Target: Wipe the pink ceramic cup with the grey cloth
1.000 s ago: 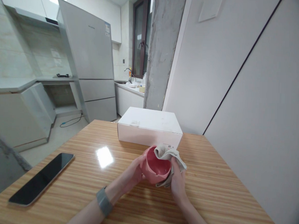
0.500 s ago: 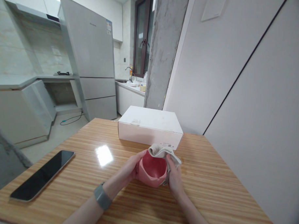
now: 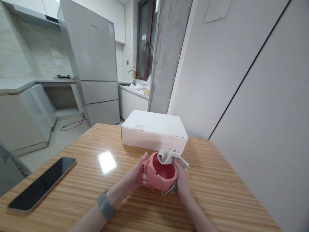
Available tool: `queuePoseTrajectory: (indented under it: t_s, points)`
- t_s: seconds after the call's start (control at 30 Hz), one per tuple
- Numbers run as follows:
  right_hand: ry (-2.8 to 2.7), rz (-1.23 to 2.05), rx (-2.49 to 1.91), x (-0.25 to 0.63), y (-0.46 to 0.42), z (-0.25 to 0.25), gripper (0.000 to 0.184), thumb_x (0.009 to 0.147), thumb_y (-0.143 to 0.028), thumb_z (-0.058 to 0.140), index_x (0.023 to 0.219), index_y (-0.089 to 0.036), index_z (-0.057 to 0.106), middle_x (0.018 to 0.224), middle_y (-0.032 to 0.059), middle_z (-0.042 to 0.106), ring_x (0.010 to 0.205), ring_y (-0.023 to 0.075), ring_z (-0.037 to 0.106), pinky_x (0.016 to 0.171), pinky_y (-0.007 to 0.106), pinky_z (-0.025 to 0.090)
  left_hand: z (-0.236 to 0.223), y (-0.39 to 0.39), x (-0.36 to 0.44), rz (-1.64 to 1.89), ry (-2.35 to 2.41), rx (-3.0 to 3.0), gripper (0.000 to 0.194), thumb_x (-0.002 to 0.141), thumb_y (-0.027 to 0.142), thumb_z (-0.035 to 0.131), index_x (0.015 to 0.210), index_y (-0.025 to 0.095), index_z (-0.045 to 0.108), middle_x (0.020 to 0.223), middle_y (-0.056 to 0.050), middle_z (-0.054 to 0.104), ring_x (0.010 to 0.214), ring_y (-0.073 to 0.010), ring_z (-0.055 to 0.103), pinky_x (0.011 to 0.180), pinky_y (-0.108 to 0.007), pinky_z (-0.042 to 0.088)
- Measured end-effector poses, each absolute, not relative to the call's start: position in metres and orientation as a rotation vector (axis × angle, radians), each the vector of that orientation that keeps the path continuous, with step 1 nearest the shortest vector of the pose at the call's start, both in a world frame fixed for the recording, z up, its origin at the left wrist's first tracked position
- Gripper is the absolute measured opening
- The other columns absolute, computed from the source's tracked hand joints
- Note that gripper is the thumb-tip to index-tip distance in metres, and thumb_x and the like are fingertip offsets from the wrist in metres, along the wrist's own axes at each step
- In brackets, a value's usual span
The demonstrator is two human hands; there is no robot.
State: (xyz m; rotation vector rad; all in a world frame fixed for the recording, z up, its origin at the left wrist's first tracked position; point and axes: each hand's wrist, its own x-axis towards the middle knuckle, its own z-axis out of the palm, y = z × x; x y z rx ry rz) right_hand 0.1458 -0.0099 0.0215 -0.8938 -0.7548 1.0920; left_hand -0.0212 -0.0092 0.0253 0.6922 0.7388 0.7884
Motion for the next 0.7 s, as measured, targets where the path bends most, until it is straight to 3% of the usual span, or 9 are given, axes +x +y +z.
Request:
queuePoseTrajectory:
  t_s: [0.13,0.33,0.57,0.7]
  points:
    - [-0.791,1.206,-0.918,0.144,-0.012,0.019,0.033,0.065,-0.046,0.074,0.085,-0.02,0.073,0.091,0.003,0.074,0.092,0.0261,0.065,0.087,0.039,0.047,0.022,-0.011,-0.02,0.839,0.764,0.683,0.054,0.081,0.061,0.051,0.113,0.019,0.064,0.092,-0.006,0.074,0.079,-0.0208,0.069,0.062,-0.025,0.051]
    - [-0.723,1.247,-0.967,0.139,-0.014,0.017,0.037,0.06,-0.047,0.079,0.086,-0.021,0.072,0.09,0.0025,0.074,0.094,0.0267,0.065,0.089,0.04,0.048,0.02,-0.01,-0.014,0.985,0.846,0.654,0.042,0.081,0.047,0.059,0.103,0.012,0.068,0.098,-0.009,0.073,0.089,-0.0224,0.067,0.079,-0.028,0.051]
    - [-0.806,1.049,-0.97,0.133,-0.019,0.02,0.037,0.07,-0.049,0.071,0.097,-0.024,0.071,0.1,0.0022,0.072,0.116,0.0253,0.055,0.101,0.038,0.039,0.03,-0.016,-0.013,1.031,0.669,0.67,0.045,0.084,0.042,0.058,0.12,0.014,0.059,0.115,-0.012,0.066,0.102,-0.0273,0.064,0.078,-0.035,0.054]
    - [-0.814,1.034,-0.946,0.138,-0.015,0.02,0.036,0.072,-0.048,0.069,0.098,-0.023,0.071,0.102,0.003,0.072,0.112,0.0255,0.058,0.101,0.038,0.039,0.034,-0.016,-0.015,0.987,0.578,0.655,0.045,0.086,0.044,0.055,0.122,0.017,0.057,0.111,-0.011,0.068,0.096,-0.0225,0.066,0.072,-0.029,0.054]
